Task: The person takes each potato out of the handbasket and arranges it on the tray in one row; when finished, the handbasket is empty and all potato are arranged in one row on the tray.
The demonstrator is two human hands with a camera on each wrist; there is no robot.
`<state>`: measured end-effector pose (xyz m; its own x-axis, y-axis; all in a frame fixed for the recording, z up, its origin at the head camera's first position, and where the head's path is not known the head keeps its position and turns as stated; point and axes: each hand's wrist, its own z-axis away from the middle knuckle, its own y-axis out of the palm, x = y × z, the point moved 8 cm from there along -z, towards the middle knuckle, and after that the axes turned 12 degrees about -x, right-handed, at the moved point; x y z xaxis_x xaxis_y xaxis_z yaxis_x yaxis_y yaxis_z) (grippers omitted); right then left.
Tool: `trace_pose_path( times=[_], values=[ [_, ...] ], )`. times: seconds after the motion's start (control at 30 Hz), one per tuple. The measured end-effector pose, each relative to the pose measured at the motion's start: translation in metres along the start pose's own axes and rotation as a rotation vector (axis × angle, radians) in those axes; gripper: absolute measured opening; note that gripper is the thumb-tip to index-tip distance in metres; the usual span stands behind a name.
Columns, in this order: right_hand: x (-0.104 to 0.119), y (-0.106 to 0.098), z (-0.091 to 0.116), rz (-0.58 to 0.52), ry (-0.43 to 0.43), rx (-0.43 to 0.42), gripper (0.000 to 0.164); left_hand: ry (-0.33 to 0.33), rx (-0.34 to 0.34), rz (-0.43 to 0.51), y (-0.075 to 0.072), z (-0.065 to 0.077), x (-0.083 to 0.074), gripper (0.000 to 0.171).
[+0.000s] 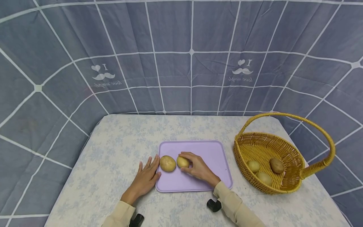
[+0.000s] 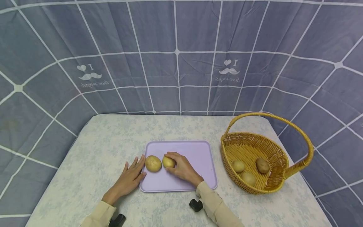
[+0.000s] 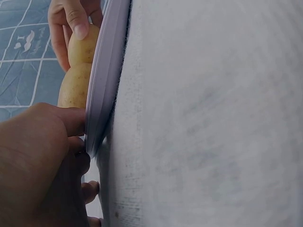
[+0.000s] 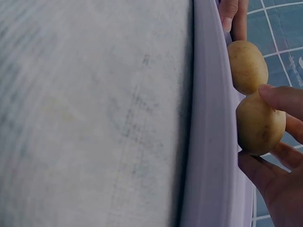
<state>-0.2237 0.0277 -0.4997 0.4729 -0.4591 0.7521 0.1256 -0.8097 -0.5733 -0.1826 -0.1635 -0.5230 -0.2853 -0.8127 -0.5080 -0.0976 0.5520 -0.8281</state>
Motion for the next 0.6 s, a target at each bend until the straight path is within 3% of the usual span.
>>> trace_pose_path(
  times=[0.6],
  values=[
    [0.0047,0.0055,-0.0008,0.096,-0.018,0.041,0.055,-0.008,0.004,0.004,-0.0012,0.0005,-0.0005,0.061]
  ],
)
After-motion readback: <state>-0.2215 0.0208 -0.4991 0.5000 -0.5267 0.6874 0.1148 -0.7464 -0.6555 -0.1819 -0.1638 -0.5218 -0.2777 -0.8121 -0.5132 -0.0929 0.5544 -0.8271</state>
